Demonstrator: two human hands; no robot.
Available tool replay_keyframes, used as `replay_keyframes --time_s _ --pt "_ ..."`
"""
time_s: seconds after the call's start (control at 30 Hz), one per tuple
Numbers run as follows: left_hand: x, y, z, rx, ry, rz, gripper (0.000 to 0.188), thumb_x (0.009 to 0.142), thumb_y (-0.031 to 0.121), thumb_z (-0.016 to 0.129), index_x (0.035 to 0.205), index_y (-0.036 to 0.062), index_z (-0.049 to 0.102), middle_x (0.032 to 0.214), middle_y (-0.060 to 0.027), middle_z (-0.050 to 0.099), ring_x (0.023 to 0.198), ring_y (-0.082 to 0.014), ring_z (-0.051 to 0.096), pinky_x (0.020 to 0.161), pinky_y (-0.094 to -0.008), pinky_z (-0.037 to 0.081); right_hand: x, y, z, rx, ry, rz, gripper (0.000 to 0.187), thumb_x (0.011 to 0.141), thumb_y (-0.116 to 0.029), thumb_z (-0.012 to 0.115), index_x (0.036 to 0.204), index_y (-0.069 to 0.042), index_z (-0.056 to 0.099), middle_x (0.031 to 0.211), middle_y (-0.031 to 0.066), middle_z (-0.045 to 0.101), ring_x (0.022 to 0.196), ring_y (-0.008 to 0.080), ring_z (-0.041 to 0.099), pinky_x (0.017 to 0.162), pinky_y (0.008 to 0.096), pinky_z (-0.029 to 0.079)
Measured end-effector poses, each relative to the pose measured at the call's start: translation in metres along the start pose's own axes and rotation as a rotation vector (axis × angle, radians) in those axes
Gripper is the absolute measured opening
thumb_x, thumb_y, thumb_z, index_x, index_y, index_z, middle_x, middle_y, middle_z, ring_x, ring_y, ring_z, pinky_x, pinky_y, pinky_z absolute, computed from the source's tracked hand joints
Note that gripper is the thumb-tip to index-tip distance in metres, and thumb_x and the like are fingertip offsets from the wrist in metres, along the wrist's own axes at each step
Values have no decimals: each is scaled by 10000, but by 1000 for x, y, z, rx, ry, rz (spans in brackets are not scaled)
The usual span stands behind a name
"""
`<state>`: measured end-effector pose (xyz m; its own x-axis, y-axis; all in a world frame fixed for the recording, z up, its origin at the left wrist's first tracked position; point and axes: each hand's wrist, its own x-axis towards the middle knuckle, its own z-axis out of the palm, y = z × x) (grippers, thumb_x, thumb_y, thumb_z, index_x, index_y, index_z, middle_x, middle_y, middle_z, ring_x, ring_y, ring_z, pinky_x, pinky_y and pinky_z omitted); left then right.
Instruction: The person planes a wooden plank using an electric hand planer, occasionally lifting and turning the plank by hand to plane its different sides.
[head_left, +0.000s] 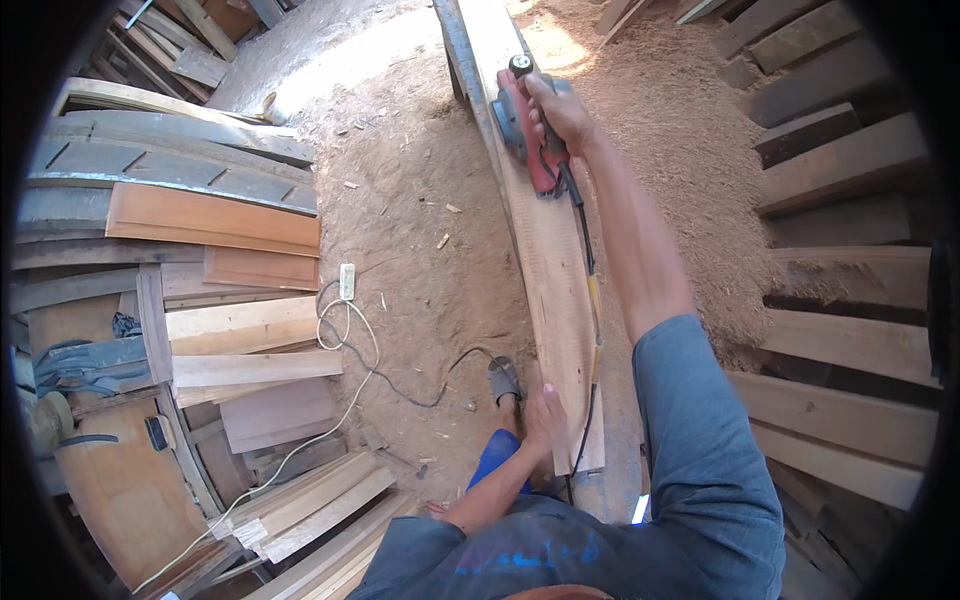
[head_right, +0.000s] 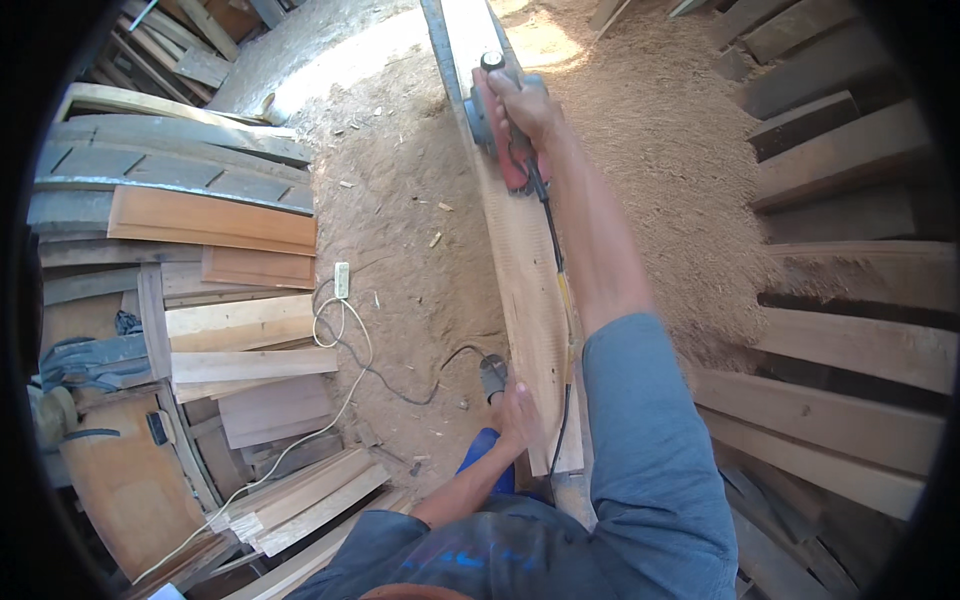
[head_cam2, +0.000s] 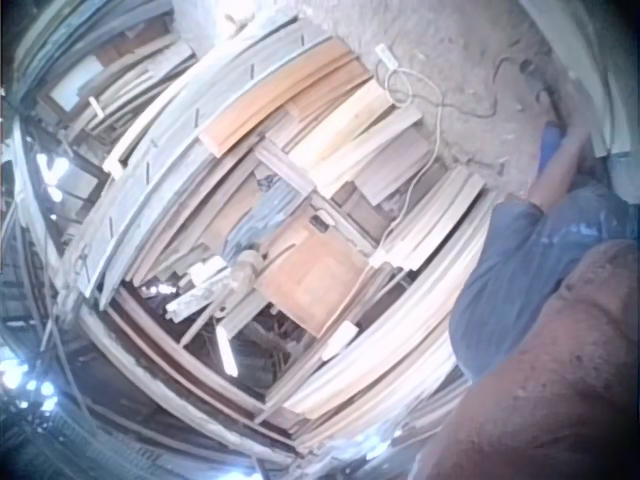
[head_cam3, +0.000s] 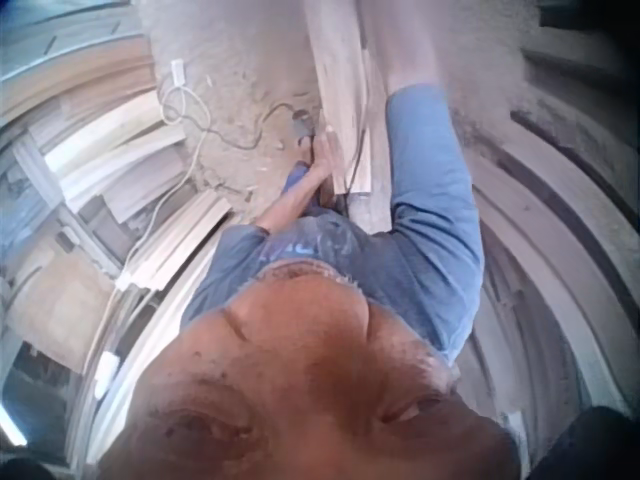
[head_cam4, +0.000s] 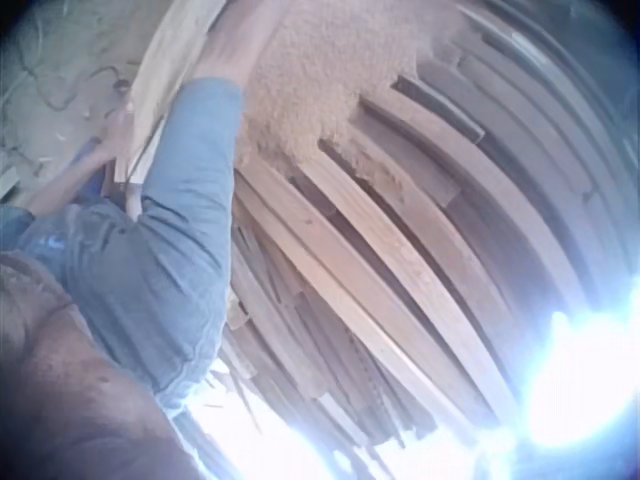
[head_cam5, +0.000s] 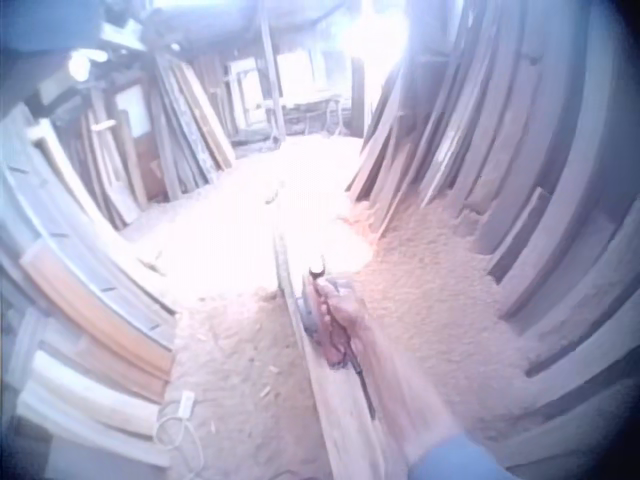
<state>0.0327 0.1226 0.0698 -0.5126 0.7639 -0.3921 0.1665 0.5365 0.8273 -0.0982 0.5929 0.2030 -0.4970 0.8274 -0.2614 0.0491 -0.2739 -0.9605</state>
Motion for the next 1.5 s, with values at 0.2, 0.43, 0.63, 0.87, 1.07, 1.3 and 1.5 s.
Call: replay_keyframes --time_s 0.2,0.43,0.63,0.87,1.07,1.3,1.5 --pt "5 -42 16 -207 -30 20 603 1106 350 290 1521 -82 364 1490 -291 495 1408 -403 460 1175 -417 343 -164 46 -6 -250 117 112 438 980 -497 624 963 -62 668 697 20 628 594 121 596 554 316 497" --pt "6 -73 -9 -994 -219 -406 1010 939 840 205 1568 65 361 1405 -194 591 1213 -303 602 1054 -402 456 -497 146 -10 -260 -24 95 403 1007 -379 585 1029 16 658 730 117 634 641 204 603 609 376 488" --pt "-45 -72 -12 -944 -333 -518 969 967 799 185 1643 153 -70 1549 -324 356 1273 -418 533 1044 -514 449 -688 182 -14 -428 46 179 477 951 -371 626 1200 36 606 1037 274 677 997 414 679 891 476 518" --pt "-35 -88 -4 -1062 -291 -358 862 1001 749 201 1581 118 297 1379 -204 596 1206 -331 623 980 -460 512 -513 130 12 -431 186 93 576 970 -439 615 1226 76 598 989 306 699 966 416 708 831 463 535" --pt "10 -28 9 -504 -15 -36 611 1093 405 285 1485 -47 405 1394 -269 557 1297 -392 545 1104 -426 413 -273 76 26 -278 195 3 508 996 -481 618 735 -47 657 591 14 583 507 116 566 481 312 465" --pt "8 7 3 -101 41 107 566 1074 256 329 1500 -116 315 1479 -370 398 1368 -500 423 1157 -470 343 -53 27 16 -378 189 -51 460 991 -489 628 816 -65 662 646 7 589 532 111 564 496 294 478" --pt "6 6 -3 -51 91 122 588 1082 267 332 1549 -85 273 1309 -379 545 1266 -521 519 1116 -491 385 3 10 28 35 -14 44 372 1013 -470 617 900 -117 630 687 -13 586 545 81 554 479 260 477"
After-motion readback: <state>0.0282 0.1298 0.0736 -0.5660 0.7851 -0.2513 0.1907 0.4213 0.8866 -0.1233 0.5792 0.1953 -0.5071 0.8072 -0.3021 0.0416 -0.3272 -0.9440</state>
